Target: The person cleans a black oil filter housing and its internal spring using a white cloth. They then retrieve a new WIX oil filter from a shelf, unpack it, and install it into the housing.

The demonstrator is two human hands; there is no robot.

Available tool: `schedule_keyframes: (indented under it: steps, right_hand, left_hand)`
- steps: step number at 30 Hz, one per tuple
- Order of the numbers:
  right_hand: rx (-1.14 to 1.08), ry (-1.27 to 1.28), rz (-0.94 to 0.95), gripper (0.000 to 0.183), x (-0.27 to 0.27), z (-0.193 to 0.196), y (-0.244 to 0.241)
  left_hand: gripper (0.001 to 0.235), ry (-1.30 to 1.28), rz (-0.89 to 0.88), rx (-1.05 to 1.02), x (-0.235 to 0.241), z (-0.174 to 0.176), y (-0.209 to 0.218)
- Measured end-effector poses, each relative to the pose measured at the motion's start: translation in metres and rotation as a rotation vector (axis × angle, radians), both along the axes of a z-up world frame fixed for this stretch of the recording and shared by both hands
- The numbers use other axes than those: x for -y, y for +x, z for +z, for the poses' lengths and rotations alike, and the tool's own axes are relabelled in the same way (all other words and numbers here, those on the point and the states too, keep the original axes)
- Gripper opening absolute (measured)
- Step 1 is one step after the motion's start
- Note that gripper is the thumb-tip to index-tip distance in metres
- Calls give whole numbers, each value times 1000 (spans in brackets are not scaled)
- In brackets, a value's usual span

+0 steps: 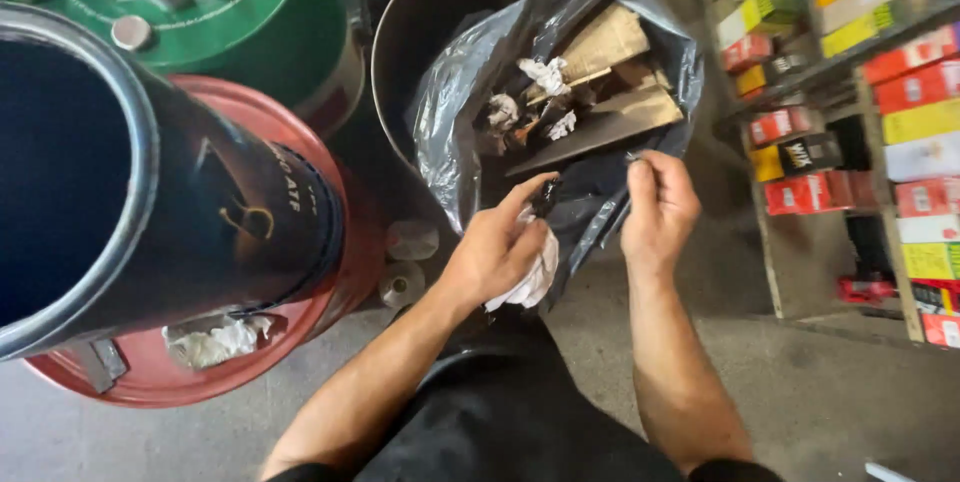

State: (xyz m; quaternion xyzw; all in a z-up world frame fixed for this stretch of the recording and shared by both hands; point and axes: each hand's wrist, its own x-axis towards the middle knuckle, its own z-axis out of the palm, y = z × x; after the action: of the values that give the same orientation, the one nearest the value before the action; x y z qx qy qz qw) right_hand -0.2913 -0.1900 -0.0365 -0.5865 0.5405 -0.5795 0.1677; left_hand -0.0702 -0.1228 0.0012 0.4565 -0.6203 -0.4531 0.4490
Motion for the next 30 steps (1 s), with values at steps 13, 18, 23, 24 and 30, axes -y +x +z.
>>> schedule_keyframes:
  steps: [13,18,23,24,30]
  right_hand:
    - [-99,-14,1174,19,91,58,-7]
    - [-92,-21,1276,19,103,55,-13]
    - [-107,69,1375,23,104,72,-10]
    - [-105,68,1378,23,103,80,-10]
    - [-259,147,1449,17,103,102,-16]
  left_hand:
    - [32,20,-126,-369,48,-12,-33]
    - [21,78,-133,-279,53,-2,-41]
    - [35,70,-17,89,53,25,-45]
    - [35,71,-14,90,53,21,-43]
    - [36,-89,27,252,53,13,-42]
